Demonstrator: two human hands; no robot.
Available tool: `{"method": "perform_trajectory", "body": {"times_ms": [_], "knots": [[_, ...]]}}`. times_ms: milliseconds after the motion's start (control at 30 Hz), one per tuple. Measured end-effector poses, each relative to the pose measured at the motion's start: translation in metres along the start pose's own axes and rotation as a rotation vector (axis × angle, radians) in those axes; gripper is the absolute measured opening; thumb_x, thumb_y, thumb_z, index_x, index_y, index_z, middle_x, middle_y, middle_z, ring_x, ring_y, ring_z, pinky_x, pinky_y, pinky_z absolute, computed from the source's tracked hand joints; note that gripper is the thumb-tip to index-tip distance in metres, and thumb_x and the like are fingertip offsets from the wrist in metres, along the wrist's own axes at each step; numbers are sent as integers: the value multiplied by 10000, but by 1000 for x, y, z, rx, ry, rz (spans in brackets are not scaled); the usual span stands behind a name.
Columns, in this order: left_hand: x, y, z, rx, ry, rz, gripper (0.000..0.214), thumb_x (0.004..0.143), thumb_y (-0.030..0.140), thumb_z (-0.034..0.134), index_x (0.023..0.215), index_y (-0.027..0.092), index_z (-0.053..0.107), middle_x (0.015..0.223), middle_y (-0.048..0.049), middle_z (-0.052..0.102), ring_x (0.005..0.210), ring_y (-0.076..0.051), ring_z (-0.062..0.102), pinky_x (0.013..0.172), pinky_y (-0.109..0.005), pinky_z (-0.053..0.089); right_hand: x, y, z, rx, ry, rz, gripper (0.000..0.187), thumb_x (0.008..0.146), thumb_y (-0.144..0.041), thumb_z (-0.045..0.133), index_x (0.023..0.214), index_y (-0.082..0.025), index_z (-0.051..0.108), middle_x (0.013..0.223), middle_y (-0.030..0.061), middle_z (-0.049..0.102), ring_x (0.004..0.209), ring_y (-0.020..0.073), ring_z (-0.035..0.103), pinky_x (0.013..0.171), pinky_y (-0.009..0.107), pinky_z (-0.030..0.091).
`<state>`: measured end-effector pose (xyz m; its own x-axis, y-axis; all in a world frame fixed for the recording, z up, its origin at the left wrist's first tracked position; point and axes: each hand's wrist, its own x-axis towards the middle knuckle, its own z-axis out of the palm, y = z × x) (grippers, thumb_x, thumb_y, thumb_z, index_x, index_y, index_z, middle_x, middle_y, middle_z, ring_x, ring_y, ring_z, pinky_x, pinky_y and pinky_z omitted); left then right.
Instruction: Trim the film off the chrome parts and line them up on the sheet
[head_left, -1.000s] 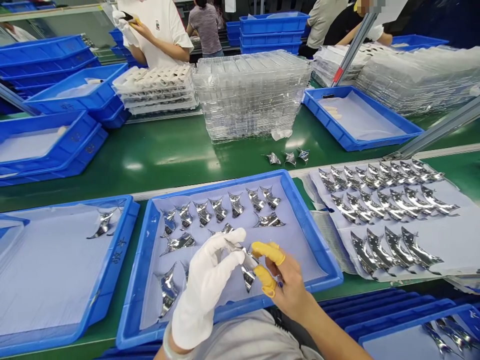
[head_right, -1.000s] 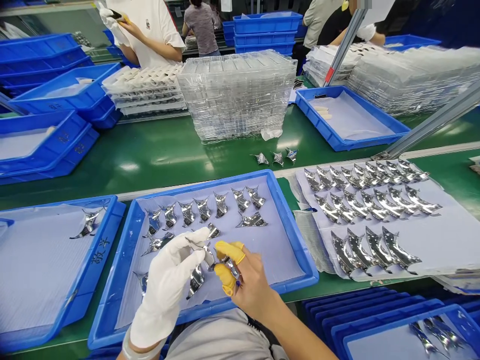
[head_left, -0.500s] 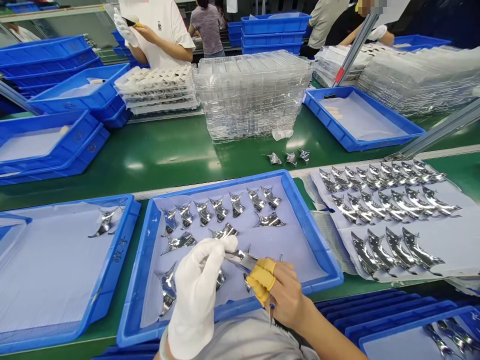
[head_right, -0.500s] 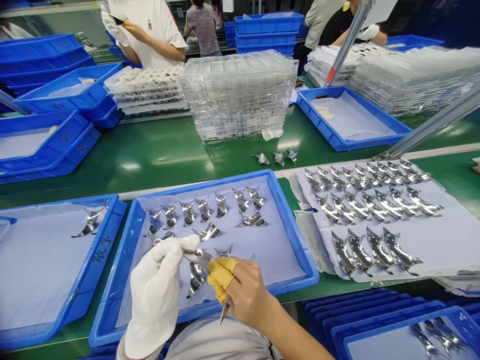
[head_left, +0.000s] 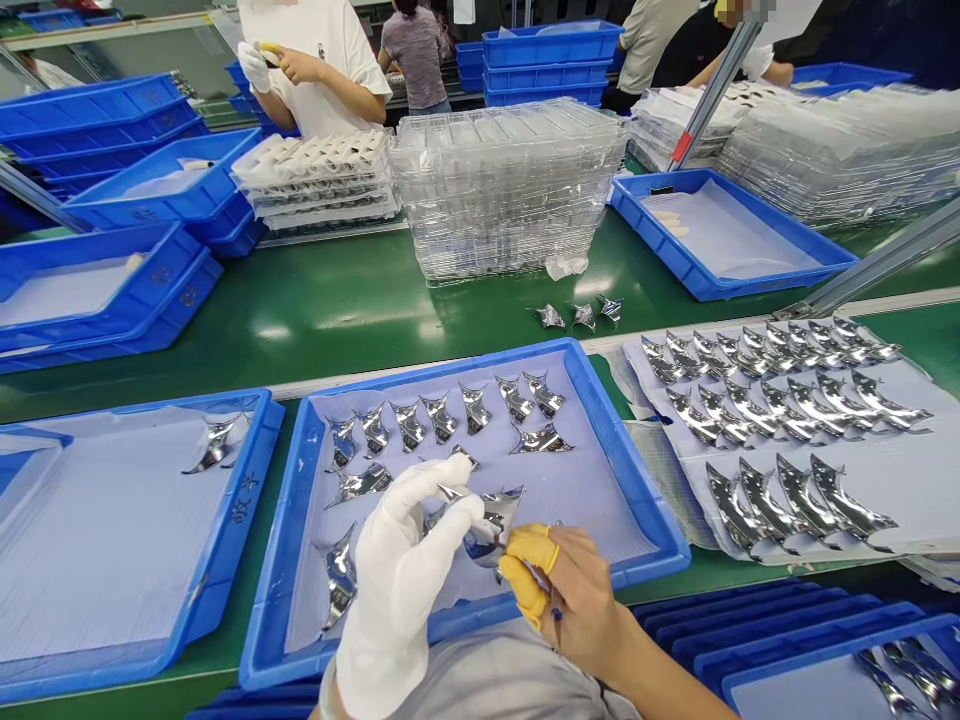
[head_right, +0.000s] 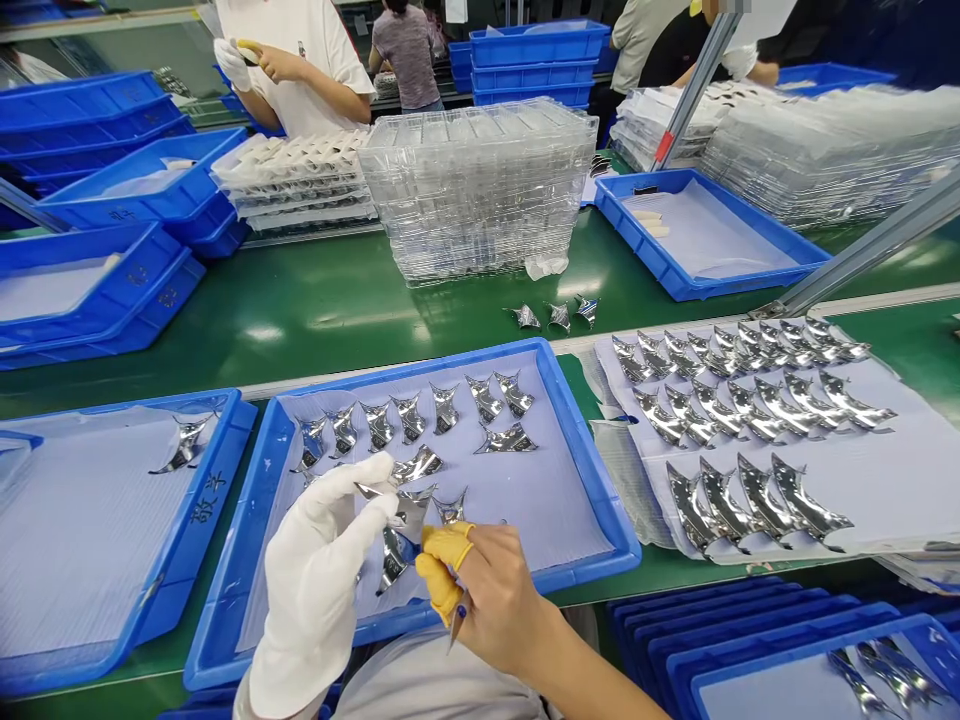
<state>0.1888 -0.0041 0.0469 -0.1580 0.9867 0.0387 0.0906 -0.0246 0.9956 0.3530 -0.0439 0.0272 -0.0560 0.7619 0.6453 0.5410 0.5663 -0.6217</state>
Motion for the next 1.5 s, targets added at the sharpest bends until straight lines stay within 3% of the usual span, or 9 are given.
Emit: {"method": "perform_trajectory", "body": {"times_ms": [100, 300, 533, 733, 867, 1067, 1267, 1500], "knots": [[-1, 2, 0, -10, 64, -20, 134, 897, 350, 777, 977, 251, 818, 1062, -38, 816, 1047, -216, 729, 968, -328, 572, 1, -3, -3, 38, -20, 6, 129, 1056, -157, 525, 1037, -222, 634, 695, 16, 759, 494, 146, 651, 581, 266, 563], [-3, 4, -4, 15, 67, -78, 207, 932, 430, 723, 962, 257, 832, 1055, -25, 817, 1060, -234, 720, 1040, -367, 534, 2, -4, -5, 32, -14, -5, 109, 1066, -184, 528, 1058, -218, 630, 676, 10, 738, 521, 150, 665, 595, 259, 556], [-3, 2, -5, 6, 66, -85, 238, 948, 432, 703, 973, 230, 826, 1041, -39, 812, 1024, -229, 717, 996, -352, 536, 4, -5, -7, 64, -47, 11, 120, 1066, -188, 507, 1046, -228, 618, 626, -20, 687, 451, 130, 582, 553, 255, 534], [0, 2, -3, 35, 49, -95, 216, 872, 418, 788, 979, 230, 805, 1082, -51, 816, 1077, -238, 721, 998, -346, 545, 8, -7, -7, 195, -76, 121, 164, 1030, -162, 506, 922, -232, 608, 589, -47, 634, 422, 107, 481, 500, 237, 463], [3, 3, -1, 42, -45, -134, 319, 771, 374, 852, 1045, 225, 785, 1208, -82, 781, 1164, -278, 697, 1029, -389, 544, 6, -5, -8, 213, -43, 205, 186, 1033, -188, 545, 867, -234, 614, 555, -67, 577, 435, 105, 438, 473, 227, 396], [4, 6, 2, 81, -96, -124, 315, 755, 319, 826, 1050, 225, 773, 1201, -96, 780, 1235, -304, 665, 1096, -439, 508, 4, -4, -12, 223, -41, 198, 193, 1056, -215, 540, 876, -234, 609, 548, -83, 524, 448, 103, 402, 479, 228, 373], [4, 7, 5, 74, -33, -134, 277, 875, 500, 748, 922, 229, 781, 1035, -79, 810, 1292, -309, 641, 1123, -438, 478, 8, -9, -16, 217, -61, 150, 200, 1061, -178, 521, 884, -228, 599, 593, -59, 625, 457, 101, 484, 519, 221, 429], [1, 1, 4, 52, -33, -183, 341, 949, 530, 665, 967, 216, 798, 1090, -61, 810, 1177, -270, 695, 1126, -399, 462, 8, -12, -18, 191, -73, 96, 203, 1078, -178, 476, 933, -228, 609, 636, -23, 693, 476, 119, 561, 554, 234, 475]]}}
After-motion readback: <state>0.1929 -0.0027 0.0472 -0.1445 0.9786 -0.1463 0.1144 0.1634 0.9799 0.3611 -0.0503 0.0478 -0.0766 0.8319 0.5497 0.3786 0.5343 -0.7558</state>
